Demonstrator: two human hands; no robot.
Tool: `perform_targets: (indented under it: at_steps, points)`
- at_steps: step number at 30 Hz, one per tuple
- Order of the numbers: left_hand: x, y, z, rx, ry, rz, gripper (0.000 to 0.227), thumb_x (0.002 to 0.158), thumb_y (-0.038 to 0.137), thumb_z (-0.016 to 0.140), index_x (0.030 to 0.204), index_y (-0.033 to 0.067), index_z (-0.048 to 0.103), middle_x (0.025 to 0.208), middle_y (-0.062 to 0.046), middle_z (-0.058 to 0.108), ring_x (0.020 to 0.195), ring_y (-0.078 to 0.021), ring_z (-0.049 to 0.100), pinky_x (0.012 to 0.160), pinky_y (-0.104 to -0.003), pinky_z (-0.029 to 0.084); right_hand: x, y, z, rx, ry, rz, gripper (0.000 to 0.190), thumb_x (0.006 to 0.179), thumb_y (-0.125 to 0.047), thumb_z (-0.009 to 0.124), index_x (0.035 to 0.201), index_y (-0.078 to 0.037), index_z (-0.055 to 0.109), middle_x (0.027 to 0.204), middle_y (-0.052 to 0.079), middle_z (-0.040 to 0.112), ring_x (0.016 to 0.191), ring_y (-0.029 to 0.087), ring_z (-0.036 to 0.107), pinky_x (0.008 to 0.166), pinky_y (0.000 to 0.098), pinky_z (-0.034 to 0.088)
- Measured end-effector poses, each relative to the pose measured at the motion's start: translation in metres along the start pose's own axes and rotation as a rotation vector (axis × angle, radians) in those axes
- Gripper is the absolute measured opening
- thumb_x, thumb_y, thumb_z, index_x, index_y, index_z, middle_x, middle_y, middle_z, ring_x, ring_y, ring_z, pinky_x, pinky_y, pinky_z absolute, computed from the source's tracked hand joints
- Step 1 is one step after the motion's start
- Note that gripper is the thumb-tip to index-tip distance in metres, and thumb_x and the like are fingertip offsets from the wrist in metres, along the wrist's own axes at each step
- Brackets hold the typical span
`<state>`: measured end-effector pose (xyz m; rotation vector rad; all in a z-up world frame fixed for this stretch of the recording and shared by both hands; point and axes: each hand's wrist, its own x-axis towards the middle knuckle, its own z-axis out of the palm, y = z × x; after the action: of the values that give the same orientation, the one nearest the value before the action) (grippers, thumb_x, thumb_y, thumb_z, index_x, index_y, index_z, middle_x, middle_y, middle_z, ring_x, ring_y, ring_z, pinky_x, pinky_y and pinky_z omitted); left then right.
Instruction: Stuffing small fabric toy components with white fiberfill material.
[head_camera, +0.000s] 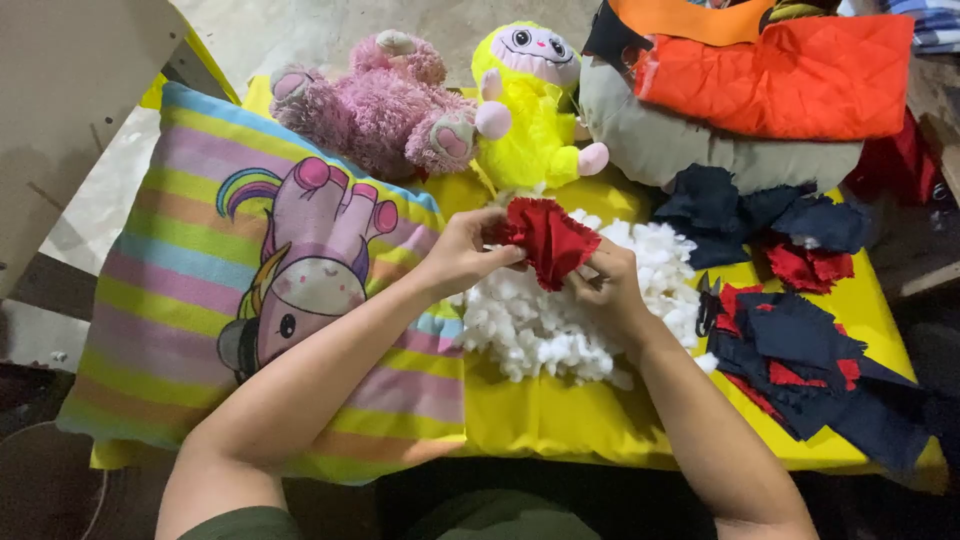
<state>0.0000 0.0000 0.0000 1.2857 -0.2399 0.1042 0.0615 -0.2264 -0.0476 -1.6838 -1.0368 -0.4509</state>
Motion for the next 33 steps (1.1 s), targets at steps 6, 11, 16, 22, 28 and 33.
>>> perform_targets:
  at_steps: [6,11,16,22,28,33]
  points:
    - [0.000,-0.016,-0.003,-0.049,-0.008,-0.044,0.016,0.088,-0.011,0.071,0.104,-0.0114,0.072,0.088,-0.031,0.073,0.078,-0.0336,0.076,0.069,-0.056,0.066,0.027,-0.056,-0.001,-0.052,-0.017,-0.063,0.014,0.089,0.001,0.079,0.078,0.000,0.070,0.067,0.017,0.062,0.061,0.038,0.062,0.065,0.0437,0.057]
    - [-0.003,0.007,0.001,0.062,0.007,-0.004,0.027,0.084,-0.005,0.078,0.110,-0.0064,0.073,0.092,-0.025,0.075,0.083,-0.0267,0.074,0.072,-0.051,0.066,0.012,-0.028,0.004,-0.041,-0.017,-0.033,0.016,0.089,-0.002,0.080,0.076,-0.003,0.071,0.068,0.012,0.062,0.062,0.031,0.062,0.068,0.0399,0.057]
    - [0.001,-0.012,-0.003,0.010,0.071,-0.058,0.020,0.088,0.005,0.080,0.106,-0.0029,0.076,0.086,-0.013,0.074,0.079,-0.0171,0.072,0.072,-0.039,0.067,0.009,-0.027,0.007,-0.054,-0.001,-0.014,0.014,0.090,-0.002,0.080,0.078,-0.003,0.074,0.071,0.012,0.063,0.065,0.031,0.065,0.068,0.0407,0.057]
    - [-0.003,-0.002,0.003,0.265,0.149,0.036,0.020,0.076,0.005,0.089,0.092,0.0022,0.076,0.076,-0.008,0.073,0.074,-0.0086,0.064,0.063,-0.024,0.060,0.016,-0.040,0.008,-0.038,-0.023,-0.026,0.014,0.088,-0.007,0.083,0.077,-0.006,0.074,0.074,0.010,0.066,0.066,0.030,0.065,0.069,0.0396,0.057]
    - [-0.007,0.010,0.007,0.229,0.018,0.015,0.011,0.086,0.008,0.083,0.094,0.0039,0.077,0.079,-0.004,0.075,0.079,-0.0061,0.065,0.069,-0.025,0.062,0.015,-0.034,0.007,-0.036,0.044,-0.070,0.016,0.088,-0.004,0.083,0.075,-0.006,0.075,0.072,0.009,0.064,0.063,0.028,0.062,0.065,0.0382,0.055]
    - [-0.001,0.005,0.001,0.222,0.105,0.072,0.012,0.089,0.011,0.083,0.098,0.0055,0.077,0.077,-0.004,0.072,0.078,-0.0052,0.065,0.071,-0.029,0.064,0.015,-0.028,0.003,-0.122,0.103,-0.129,0.018,0.095,-0.005,0.078,0.078,-0.005,0.073,0.074,0.013,0.058,0.066,0.033,0.059,0.066,0.0387,0.053]
